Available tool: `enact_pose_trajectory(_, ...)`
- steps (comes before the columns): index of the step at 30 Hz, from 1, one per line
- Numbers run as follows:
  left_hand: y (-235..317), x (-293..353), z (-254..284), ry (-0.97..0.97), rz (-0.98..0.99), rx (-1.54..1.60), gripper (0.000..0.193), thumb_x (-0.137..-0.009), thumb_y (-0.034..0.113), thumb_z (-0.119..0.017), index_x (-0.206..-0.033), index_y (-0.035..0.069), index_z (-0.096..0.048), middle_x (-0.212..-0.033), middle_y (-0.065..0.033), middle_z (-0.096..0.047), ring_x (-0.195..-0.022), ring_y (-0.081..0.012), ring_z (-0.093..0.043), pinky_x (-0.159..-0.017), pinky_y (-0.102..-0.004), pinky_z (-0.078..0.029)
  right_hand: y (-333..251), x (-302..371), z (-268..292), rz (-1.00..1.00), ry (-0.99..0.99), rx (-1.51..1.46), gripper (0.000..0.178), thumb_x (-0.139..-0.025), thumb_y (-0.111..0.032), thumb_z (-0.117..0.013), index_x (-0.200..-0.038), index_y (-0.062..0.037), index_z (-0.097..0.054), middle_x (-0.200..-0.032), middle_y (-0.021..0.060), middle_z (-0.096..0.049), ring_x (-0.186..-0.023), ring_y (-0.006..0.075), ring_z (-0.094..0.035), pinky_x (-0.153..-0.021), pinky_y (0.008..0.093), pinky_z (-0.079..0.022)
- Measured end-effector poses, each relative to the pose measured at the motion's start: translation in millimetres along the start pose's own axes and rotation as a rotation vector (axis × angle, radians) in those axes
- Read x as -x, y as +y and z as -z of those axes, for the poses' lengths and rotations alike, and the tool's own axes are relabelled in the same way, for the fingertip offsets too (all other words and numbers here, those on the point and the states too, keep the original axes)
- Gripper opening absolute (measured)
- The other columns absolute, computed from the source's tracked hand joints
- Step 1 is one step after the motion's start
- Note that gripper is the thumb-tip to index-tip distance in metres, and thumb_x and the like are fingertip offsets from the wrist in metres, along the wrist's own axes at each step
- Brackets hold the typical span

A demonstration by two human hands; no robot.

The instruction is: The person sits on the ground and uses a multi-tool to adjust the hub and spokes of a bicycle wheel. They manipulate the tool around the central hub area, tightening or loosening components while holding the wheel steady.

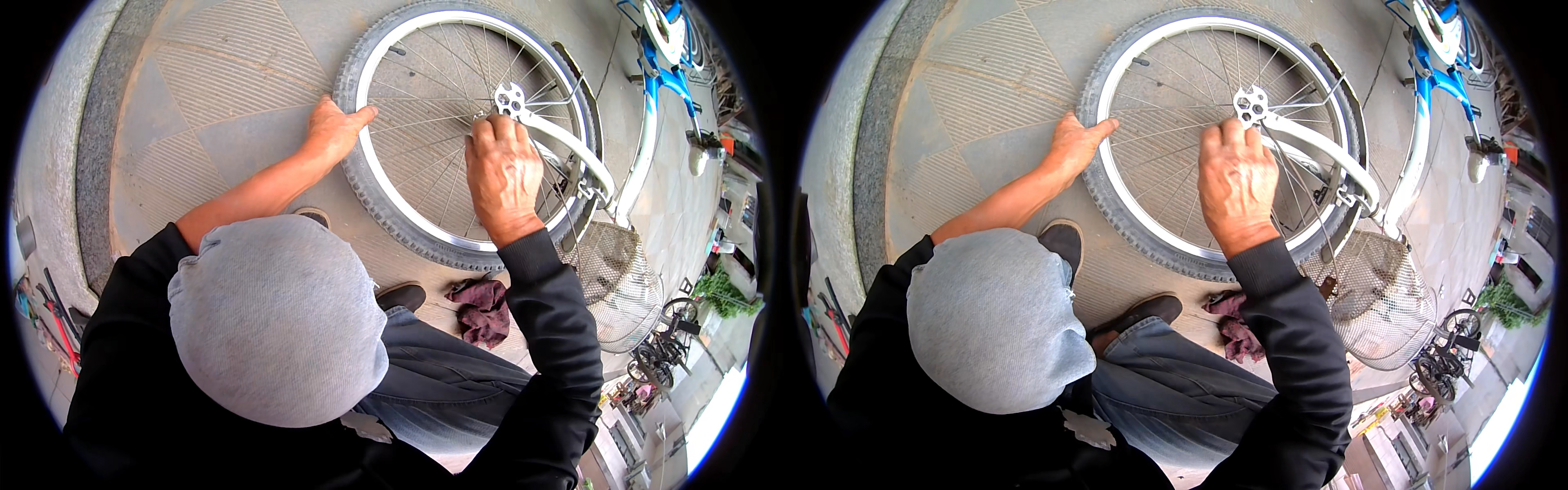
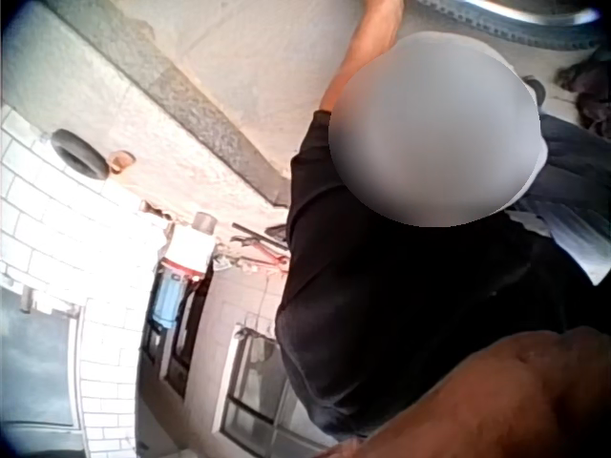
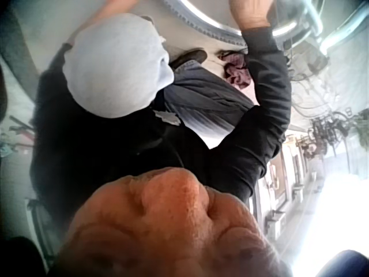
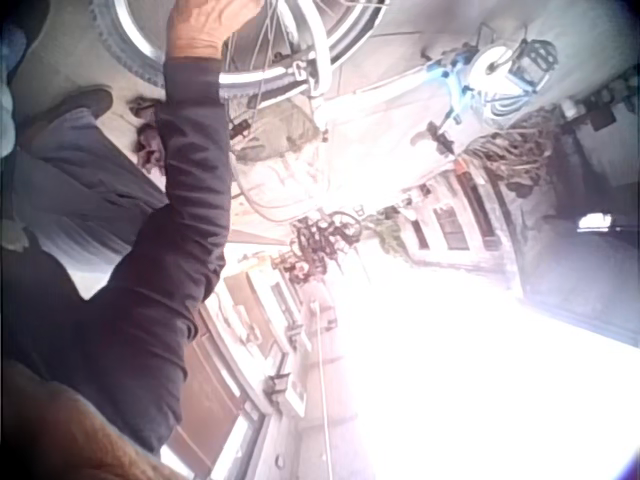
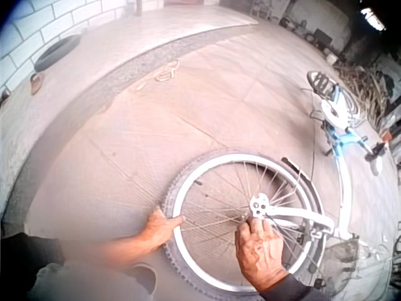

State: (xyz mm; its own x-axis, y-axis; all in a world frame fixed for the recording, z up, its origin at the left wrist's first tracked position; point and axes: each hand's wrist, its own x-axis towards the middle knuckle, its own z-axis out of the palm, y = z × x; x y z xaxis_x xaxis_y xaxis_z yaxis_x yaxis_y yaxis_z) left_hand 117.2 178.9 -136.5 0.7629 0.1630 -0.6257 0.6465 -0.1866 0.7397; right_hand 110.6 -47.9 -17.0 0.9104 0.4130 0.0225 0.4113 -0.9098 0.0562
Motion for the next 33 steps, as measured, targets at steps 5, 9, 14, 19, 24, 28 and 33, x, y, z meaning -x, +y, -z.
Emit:
enact_pose_trajectory(5, -3.1, -0.8, 1.3, -0.003, 0.005, 0.023, 0.063, -0.080, 0.029, -0.078, -0.119, -0.012, -0.051, -0.102, -0.0198, -0.066, -0.087, -0.0237, -0.067, -0.076, -0.0341, -0.055, 30.2, 29.8, 12.8, -0.180, 0.086, 0.029, 0.045, -0.078, -0.030, -0.078, -0.111, -0.0036, -0.061, -0.104, 0.0122, -0.061, -0.091, 0.0299, -0.062, -0.075, 0.0412, -0.052)
enact_pose_trajectory(9, 3.4, 2.5, 0.7, 0.002, 0.033, 0.015, 0.063, -0.080, 0.029, -0.078, -0.120, -0.011, -0.051, -0.103, -0.0193, -0.066, -0.088, -0.0235, -0.067, -0.077, -0.0334, -0.055, 61.6, 43.0, 19.4, -0.331, -0.091, 0.148, 0.049, -0.084, -0.043, -0.071, -0.110, -0.0022, -0.064, -0.093, 0.0148, -0.065, -0.088, 0.0322, -0.064, -0.075, 0.0431, -0.052)
enact_pose_trajectory(14, -3.8, -2.3, -2.4, 0.001, 0.023, 0.015, 0.061, -0.080, 0.029, -0.078, -0.119, -0.011, -0.052, -0.103, -0.0191, -0.066, -0.088, -0.0228, -0.067, -0.077, -0.0334, -0.055, 91.3, 47.0, 18.5, -0.460, -0.077, 0.055, 0.042, -0.085, -0.041, -0.073, -0.096, -0.0007, -0.073, -0.086, 0.0155, -0.071, -0.079, 0.0334, -0.068, -0.071, 0.0415, -0.053)
enact_pose_trajectory(19, 0.0, 0.6, -2.3, 0.028, 0.013, 0.006, 0.058, -0.081, 0.028, -0.077, -0.118, -0.010, -0.053, -0.100, -0.0182, -0.067, -0.085, -0.0222, -0.067, -0.075, -0.0332, -0.055, 100.8, 37.5, 17.1, -0.646, -0.173, -0.236, 0.042, -0.084, -0.038, -0.076, -0.098, 0.0022, -0.074, -0.077, 0.0139, -0.072, -0.064, 0.0208, -0.067, -0.065, 0.0331, -0.053)
enact_pose_trajectory(24, -5.6, -3.9, -2.1, 0.007, -0.007, 0.006, 0.058, -0.081, 0.028, -0.077, -0.118, -0.010, -0.054, -0.099, -0.0186, -0.067, -0.083, -0.0231, -0.068, -0.074, -0.0332, -0.056, 114.3, 32.8, 6.2, -0.811, -0.119, -0.578, 0.038, -0.086, -0.026, -0.076, -0.103, 0.0077, -0.071, -0.077, 0.0085, -0.070, -0.066, 0.0130, -0.063, -0.063, 0.0255, -0.051)
enact_pose_trajectory(28, -5.7, -4.1, -0.6, -0.006, 0.000, 0.001, 0.059, -0.081, 0.028, -0.077, -0.118, -0.011, -0.053, -0.100, -0.0198, -0.067, -0.085, -0.0241, -0.068, -0.075, -0.0333, -0.056, 110.4, 15.8, 14.1, -0.944, -0.110, -0.804, 0.036, -0.086, -0.019, -0.073, -0.107, 0.0102, -0.068, -0.079, 0.0090, -0.069, -0.066, 0.0137, -0.062, -0.062, 0.0265, -0.050)
enact_pose_trajectory(33, 1.2, 0.7, 0.0, -0.003, 0.010, -0.012, 0.062, -0.081, 0.029, -0.077, -0.120, -0.012, -0.052, -0.103, -0.0213, -0.066, -0.087, -0.0246, -0.068, -0.077, -0.0337, -0.056, 118.1, -1.5, 11.5, -1.014, -0.017, -0.995, 0.034, -0.088, -0.013, -0.069, -0.110, 0.0119, -0.065, -0.085, 0.0092, -0.068, -0.067, 0.0130, -0.061, -0.057, 0.0258, -0.047)
